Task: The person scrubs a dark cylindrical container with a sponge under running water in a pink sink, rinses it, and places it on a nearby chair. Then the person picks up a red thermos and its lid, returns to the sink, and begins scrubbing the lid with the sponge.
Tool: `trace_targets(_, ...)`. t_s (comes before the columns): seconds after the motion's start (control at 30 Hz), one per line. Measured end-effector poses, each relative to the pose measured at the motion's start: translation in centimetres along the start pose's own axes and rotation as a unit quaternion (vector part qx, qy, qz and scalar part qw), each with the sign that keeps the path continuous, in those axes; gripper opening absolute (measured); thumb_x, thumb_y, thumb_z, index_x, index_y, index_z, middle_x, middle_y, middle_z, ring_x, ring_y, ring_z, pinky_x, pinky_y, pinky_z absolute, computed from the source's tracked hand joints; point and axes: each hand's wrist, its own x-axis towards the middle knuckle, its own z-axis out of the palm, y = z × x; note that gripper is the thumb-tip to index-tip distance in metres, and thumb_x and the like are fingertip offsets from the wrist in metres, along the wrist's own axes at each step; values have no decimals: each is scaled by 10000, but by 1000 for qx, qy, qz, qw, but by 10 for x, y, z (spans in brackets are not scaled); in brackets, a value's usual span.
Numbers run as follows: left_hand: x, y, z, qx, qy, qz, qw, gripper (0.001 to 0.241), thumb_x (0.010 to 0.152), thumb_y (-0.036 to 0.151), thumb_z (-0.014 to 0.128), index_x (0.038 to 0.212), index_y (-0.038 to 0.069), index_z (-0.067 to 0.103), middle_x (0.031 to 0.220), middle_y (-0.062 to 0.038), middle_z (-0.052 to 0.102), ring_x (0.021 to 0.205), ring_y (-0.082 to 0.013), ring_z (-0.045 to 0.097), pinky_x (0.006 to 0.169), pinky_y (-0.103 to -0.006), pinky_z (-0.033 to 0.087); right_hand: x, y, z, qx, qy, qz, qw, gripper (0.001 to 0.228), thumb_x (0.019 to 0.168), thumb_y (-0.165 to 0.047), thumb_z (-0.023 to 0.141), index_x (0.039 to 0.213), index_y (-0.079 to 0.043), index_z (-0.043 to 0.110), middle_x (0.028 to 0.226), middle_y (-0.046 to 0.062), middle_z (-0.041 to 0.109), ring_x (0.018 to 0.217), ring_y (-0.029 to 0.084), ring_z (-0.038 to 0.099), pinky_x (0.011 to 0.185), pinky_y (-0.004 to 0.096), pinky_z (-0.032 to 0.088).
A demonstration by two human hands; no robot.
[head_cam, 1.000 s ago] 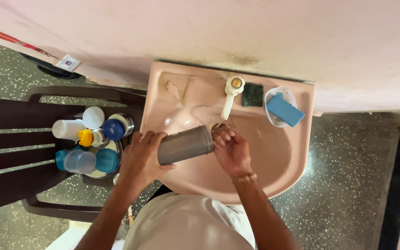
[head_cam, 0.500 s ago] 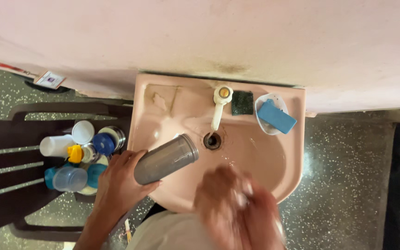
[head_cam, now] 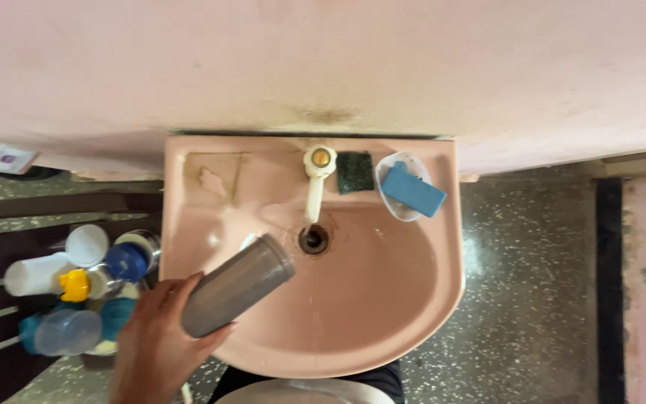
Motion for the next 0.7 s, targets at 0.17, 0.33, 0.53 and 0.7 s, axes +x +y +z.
trace_targets(0.17, 1, 9, 11, -44, -82, -110, 990, 742, 588, 469, 904, 1207, 127, 676, 1001, -81, 717, 922, -300, 721, 789, -424, 574, 22, 4, -55, -500, 79, -48, 861, 101, 944, 28, 581, 967, -24, 664, 926, 116, 644, 861, 206, 608, 763, 352, 512)
trace_targets(0.33, -8, 11, 52, -174, -172, -269, 932, 709, 687, 497, 868, 1198, 58, 646, 994, -130, 757, 881, -280, 767, 794, -390, 590, 92, -4, -113, -785, 40, -189, 589, 136, 945, 42, 612, 1010, -8, 721, 972, 139, 707, 904, 220, 665, 798, 367, 546)
trace_targets(0.53, -4, 9, 119, -336, -81, -169, 923, 836, 675, 369, 904, 1278, -35, 489, 1065, -177, 711, 902, -292, 760, 769, -406, 611, 155, -8, -98, -617, 58, -151, 770, 336, 923, 137, 493, 1175, 11, 678, 949, 114, 733, 794, 152, 711, 678, 323, 624)
trace_targets(0.7, 16, 19, 136, -385, -156, -219, 883, 884, 627, 295, 891, 1348, 21, 458, 1126, -150, 706, 957, -297, 745, 776, -436, 611, 144, -25, -71, -609, 99, -128, 777, 457, 880, 186, 436, 1224, 4, 676, 913, 104, 717, 687, 166, 669, 568, 325, 584)
